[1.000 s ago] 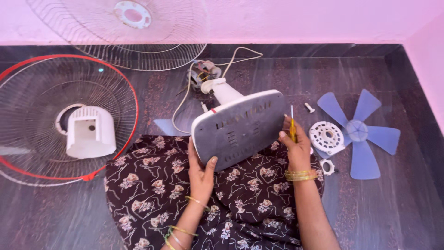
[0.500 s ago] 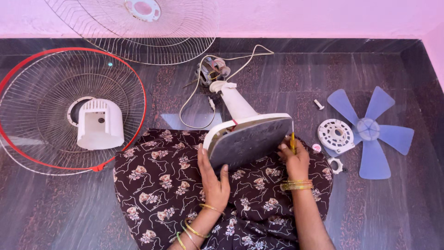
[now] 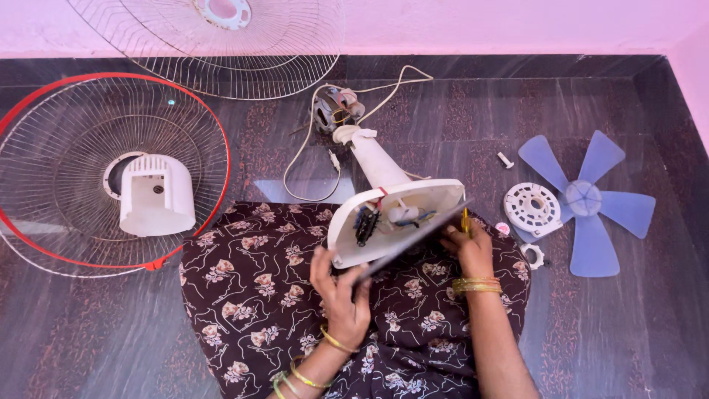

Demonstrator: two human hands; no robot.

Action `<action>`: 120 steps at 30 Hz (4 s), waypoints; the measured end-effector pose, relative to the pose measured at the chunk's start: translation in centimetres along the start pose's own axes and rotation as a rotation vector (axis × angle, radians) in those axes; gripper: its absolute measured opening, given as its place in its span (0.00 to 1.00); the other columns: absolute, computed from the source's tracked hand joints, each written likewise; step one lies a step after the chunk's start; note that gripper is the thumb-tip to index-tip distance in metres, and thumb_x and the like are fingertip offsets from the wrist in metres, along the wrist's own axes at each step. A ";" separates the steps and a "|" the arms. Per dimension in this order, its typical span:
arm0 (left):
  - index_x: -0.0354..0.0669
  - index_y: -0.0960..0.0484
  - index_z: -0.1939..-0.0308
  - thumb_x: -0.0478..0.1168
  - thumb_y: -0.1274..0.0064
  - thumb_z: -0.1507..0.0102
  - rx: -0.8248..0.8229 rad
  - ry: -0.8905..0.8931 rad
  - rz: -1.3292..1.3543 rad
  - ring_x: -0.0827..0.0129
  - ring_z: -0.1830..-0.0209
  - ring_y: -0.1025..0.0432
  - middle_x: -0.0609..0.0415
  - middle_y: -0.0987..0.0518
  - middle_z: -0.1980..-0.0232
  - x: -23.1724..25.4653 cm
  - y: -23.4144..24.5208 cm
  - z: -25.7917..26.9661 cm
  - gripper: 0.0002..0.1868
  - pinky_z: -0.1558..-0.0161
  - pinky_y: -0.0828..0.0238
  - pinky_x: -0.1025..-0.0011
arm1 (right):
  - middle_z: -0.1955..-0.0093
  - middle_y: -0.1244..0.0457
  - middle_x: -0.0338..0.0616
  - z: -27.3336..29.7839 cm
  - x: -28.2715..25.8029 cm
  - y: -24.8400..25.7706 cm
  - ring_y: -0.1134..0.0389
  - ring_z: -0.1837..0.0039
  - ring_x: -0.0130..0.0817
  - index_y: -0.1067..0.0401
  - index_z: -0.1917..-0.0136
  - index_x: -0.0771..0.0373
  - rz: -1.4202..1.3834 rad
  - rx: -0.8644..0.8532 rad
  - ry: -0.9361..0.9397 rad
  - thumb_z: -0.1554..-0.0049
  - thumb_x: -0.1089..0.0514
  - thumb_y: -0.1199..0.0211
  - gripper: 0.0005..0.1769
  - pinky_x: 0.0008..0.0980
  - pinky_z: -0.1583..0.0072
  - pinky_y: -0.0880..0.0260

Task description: The person sits on the floor and uses a screwdriver to adjust wires and components inside the base of a disassembled electric fan. They manipulate the internal wiring and a small black component while holding the fan base steady.

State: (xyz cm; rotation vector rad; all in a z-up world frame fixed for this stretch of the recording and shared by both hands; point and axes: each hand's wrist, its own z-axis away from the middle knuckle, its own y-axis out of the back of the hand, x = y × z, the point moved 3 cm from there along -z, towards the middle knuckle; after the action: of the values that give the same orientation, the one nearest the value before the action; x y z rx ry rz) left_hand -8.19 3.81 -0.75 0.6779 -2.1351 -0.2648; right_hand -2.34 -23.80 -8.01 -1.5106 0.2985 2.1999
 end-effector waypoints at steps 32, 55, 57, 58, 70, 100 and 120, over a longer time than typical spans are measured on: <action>0.41 0.26 0.37 0.62 0.61 0.27 -0.053 -0.015 0.185 0.56 0.26 0.34 0.47 0.23 0.34 -3.2 3.5 -7.3 0.30 0.23 0.43 0.55 | 0.53 0.37 0.50 -0.3 -8.2 17.3 0.36 0.45 0.47 0.34 0.59 0.60 -0.823 0.211 0.358 0.33 0.60 0.46 0.11 0.59 0.23 0.35; 0.35 0.29 0.33 0.52 0.42 0.36 -0.433 0.333 0.397 0.61 0.44 0.23 0.43 0.18 0.44 -7.8 -0.8 -6.8 0.33 0.41 0.29 0.66 | 0.30 0.41 0.56 -16.4 -3.5 10.7 0.41 0.27 0.61 0.37 0.33 0.64 -0.856 0.226 -0.157 0.49 0.65 0.48 0.29 0.77 0.32 0.43; 0.35 0.28 0.34 0.50 0.43 0.36 -0.466 0.354 0.403 0.63 0.46 0.22 0.44 0.17 0.46 -8.1 -0.9 -7.0 0.32 0.43 0.28 0.67 | 0.28 0.42 0.57 -18.0 -1.8 9.3 0.42 0.26 0.61 0.37 0.32 0.64 -0.856 0.263 -0.201 0.46 0.65 0.52 0.28 0.76 0.33 0.42; 0.36 0.29 0.34 0.50 0.42 0.37 -0.470 0.362 0.414 0.63 0.46 0.22 0.45 0.17 0.46 -8.1 -0.9 -7.1 0.32 0.43 0.28 0.67 | 0.27 0.43 0.60 -18.9 -0.9 8.8 0.42 0.25 0.62 0.38 0.31 0.65 -0.877 0.311 -0.245 0.44 0.66 0.53 0.27 0.75 0.33 0.42; 0.38 0.29 0.33 0.55 0.43 0.37 -0.532 0.418 0.463 0.65 0.48 0.23 0.45 0.17 0.47 -8.8 -1.3 -6.9 0.35 0.46 0.26 0.67 | 0.27 0.45 0.58 -18.2 0.4 6.3 0.43 0.24 0.58 0.52 0.22 0.56 -0.696 0.362 -0.293 0.38 0.65 0.53 0.31 0.67 0.32 0.38; 0.35 0.42 0.24 0.67 0.44 0.41 -0.224 0.776 1.085 0.60 0.27 0.37 0.44 0.32 0.27 -8.3 0.7 -6.8 0.54 0.28 0.42 0.62 | 0.28 0.38 0.49 2.0 -9.4 -4.3 0.38 0.27 0.38 0.37 0.25 0.65 -0.358 -0.364 0.442 0.40 0.72 0.46 0.30 0.40 0.26 0.41; 0.37 0.37 0.27 0.62 0.47 0.36 -0.150 0.783 1.157 0.65 0.32 0.34 0.50 0.29 0.30 -4.5 2.5 -6.1 0.43 0.32 0.38 0.66 | 0.31 0.37 0.42 5.9 -11.2 -4.9 0.37 0.29 0.32 0.37 0.26 0.66 -0.222 -0.244 0.554 0.45 0.76 0.42 0.34 0.33 0.27 0.39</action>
State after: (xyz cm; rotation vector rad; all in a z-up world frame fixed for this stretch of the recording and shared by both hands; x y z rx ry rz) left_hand -2.10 8.72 1.03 -0.5306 -1.4099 0.4129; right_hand -1.53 -19.80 4.95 -2.1612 0.0244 1.6606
